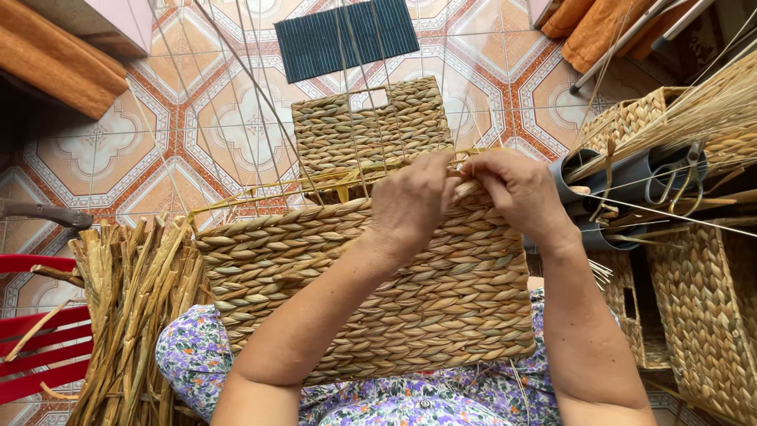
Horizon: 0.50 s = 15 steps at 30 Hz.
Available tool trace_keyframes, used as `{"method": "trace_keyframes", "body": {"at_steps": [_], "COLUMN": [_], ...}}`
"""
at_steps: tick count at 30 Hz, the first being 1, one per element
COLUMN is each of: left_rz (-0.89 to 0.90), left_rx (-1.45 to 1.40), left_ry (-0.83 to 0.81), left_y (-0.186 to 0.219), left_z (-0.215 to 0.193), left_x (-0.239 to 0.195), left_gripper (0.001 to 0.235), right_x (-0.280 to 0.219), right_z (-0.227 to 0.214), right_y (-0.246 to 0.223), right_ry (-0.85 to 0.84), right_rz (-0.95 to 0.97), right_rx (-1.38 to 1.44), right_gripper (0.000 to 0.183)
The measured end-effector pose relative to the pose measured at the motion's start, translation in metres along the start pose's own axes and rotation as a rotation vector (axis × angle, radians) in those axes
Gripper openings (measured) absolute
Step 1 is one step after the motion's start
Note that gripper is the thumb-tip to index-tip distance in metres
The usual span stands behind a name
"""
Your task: The person weaves dried palm leaves into a rectangular basket frame using a tight over-and-under pattern. They sit on the floor, pulling strands from a pile to their left and threading them through the vertical wires of the basket structure.
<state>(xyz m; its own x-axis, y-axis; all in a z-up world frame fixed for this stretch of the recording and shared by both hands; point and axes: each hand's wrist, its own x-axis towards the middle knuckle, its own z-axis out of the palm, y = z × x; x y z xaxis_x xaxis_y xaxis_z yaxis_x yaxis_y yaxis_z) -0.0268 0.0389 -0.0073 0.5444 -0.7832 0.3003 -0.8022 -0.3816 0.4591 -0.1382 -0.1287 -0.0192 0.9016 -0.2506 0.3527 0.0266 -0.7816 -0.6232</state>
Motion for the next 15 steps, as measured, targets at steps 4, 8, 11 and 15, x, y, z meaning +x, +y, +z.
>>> {"method": "trace_keyframes", "body": {"at_steps": [4, 8, 11, 15], "left_rz": [-0.177, -0.139, 0.013, 0.283], "left_rx": [0.089, 0.016, -0.048, -0.119], "left_ry": [-0.231, -0.087, 0.128, 0.104], "left_y": [-0.017, -0.033, -0.034, -0.015], "left_z": [-0.013, -0.028, -0.038, -0.034], "left_x": [-0.006, -0.025, -0.034, -0.034], "left_gripper": [0.028, 0.021, 0.038, 0.071], "right_x": [-0.001, 0.002, 0.004, 0.003], "right_z": [-0.002, 0.01, 0.014, 0.003], "right_y": [-0.01, -0.016, -0.017, -0.012], "right_ry": [0.019, 0.137, 0.135, 0.083], "right_rz": [0.184, 0.259, 0.299, 0.314], "right_rx": [0.296, 0.203, 0.16, 0.269], "right_gripper": [0.013, 0.006, 0.006, 0.019]}}
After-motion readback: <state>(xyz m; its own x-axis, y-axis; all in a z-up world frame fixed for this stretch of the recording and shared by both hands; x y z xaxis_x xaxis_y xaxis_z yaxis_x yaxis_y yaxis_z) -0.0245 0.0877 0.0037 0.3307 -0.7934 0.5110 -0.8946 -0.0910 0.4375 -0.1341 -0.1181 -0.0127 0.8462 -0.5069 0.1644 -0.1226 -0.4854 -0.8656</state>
